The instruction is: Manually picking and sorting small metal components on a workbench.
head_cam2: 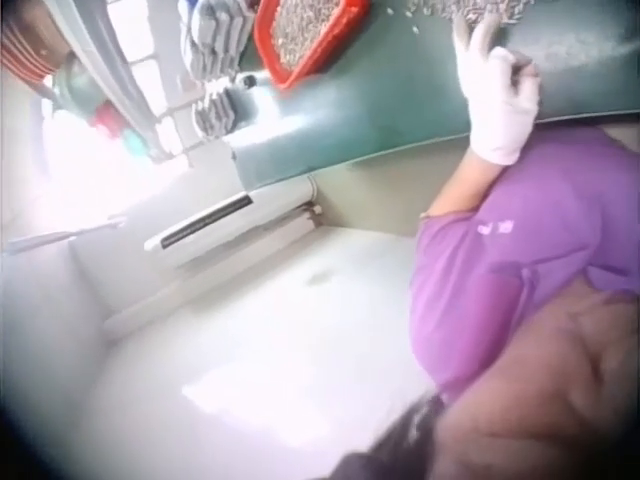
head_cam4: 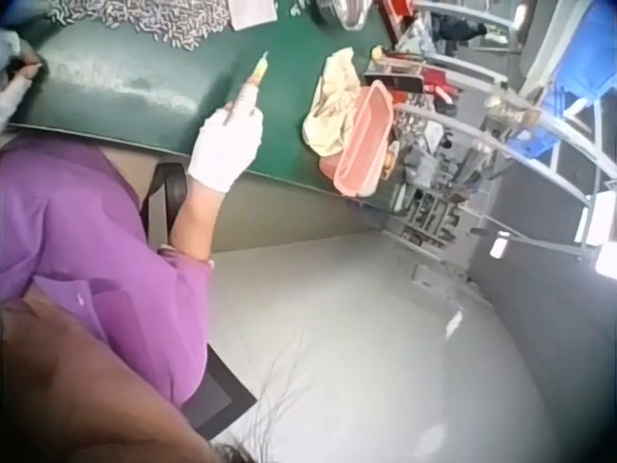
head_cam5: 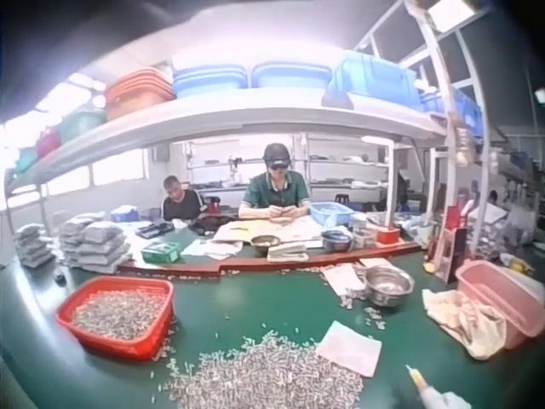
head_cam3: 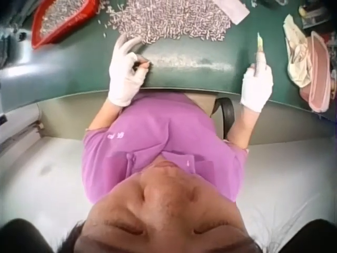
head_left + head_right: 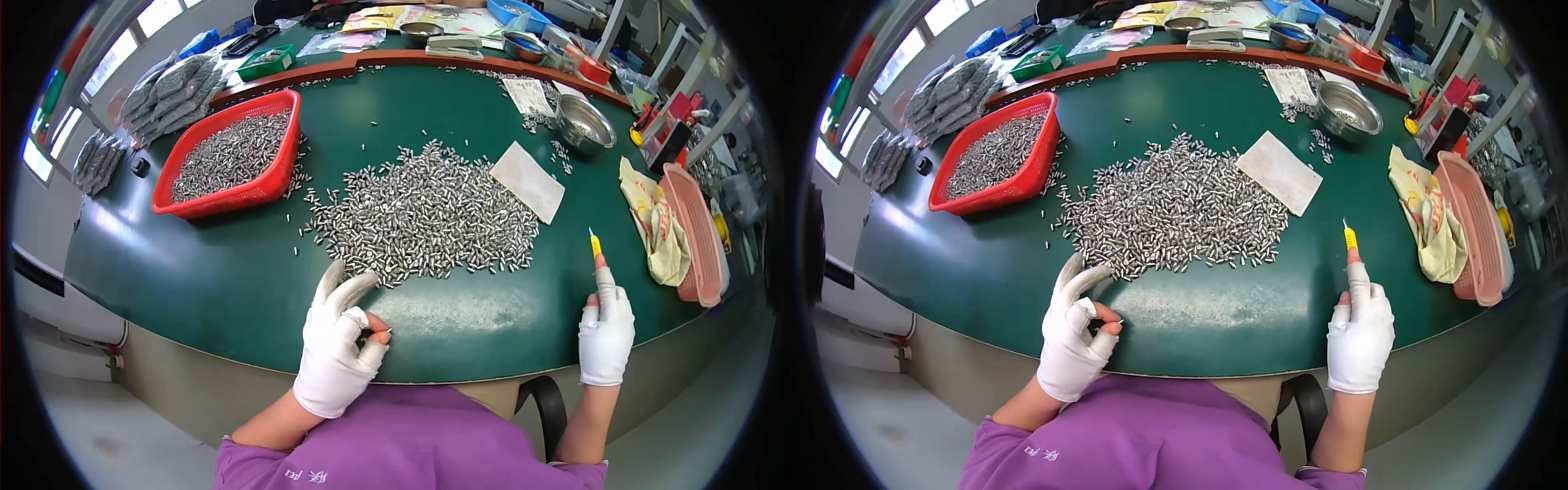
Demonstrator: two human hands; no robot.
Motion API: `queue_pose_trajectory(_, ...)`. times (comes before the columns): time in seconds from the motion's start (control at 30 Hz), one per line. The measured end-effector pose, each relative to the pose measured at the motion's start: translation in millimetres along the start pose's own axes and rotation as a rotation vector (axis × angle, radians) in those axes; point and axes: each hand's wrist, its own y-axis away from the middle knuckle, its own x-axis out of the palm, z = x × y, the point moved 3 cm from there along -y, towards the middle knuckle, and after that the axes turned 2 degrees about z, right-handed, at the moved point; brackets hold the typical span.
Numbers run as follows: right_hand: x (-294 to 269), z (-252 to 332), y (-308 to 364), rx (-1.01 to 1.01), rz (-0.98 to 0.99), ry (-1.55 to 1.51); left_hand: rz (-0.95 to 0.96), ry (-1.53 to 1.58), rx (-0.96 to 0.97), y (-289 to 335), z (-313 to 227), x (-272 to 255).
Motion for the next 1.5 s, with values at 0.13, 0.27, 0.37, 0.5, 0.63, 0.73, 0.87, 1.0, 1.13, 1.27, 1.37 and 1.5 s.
queue_pose_trajectory(0.13, 5.8, -6.2, -6.6, -0.040, 0.023, 0.102, -0.069, 0.025, -0.007, -0.8, -1.1, 0.2)
queue_pose_trajectory(0.27, -24.6, 41.5, -0.5, -0.290, -0.218, -0.111, -0.128, 0.032, -0.009, 3.8, 0.6, -5.5)
queue_pose_trajectory(0.37, -73.9, 42.7, 36.1, -0.898, -0.447, -0.873, -0.140, 0.118, -0.001, -0.9, -2.9, -2.0)
queue_pose_trajectory(0.5, -104.3, 85.2, 60.9, -1.241, -1.128, -1.261, -0.120, 0.123, 0.022, -5.2, -7.4, 1.0)
queue_pose_trajectory(0.63, -102.6, 101.2, 62.7, -1.412, -1.309, -1.332, -0.097, 0.117, 0.017, -0.3, -4.6, 2.3)
queue_pose_trajectory(0.73, -90.8, 107.8, 65.9, -1.332, -1.313, -1.341, -0.100, 0.121, 0.026, -1.3, -1.8, 3.3)
queue_pose_trajectory(0.87, -80.8, 102.5, 65.6, -1.280, -1.075, -1.321, -0.089, 0.117, 0.019, -2.4, -4.4, 5.5)
queue_pose_trajectory(1.0, -86.2, 108.5, 64.3, -1.255, -1.159, -1.384, -0.092, 0.127, 0.048, -3.9, -5.1, 3.8)
queue_pose_trajectory(1.13, -69.9, 96.1, 78.1, -1.152, -1.072, -1.267, -0.100, 0.118, 0.010, -0.2, -3.4, 2.2)
queue_pose_trajectory(1.27, -89.7, 108.5, 73.0, -1.204, -1.301, -1.218, -0.081, 0.117, 0.000, -1.3, -3.6, 4.1)
queue_pose_trajectory(1.37, -89.8, 109.1, 82.0, -1.184, -1.320, -1.163, -0.099, 0.134, 0.036, -1.8, -4.3, 3.6)
queue_pose_trajectory(1.5, -68.6, 95.4, 90.2, -1.186, -1.101, -1.051, -0.087, 0.106, 0.009, -1.0, -3.1, 4.4)
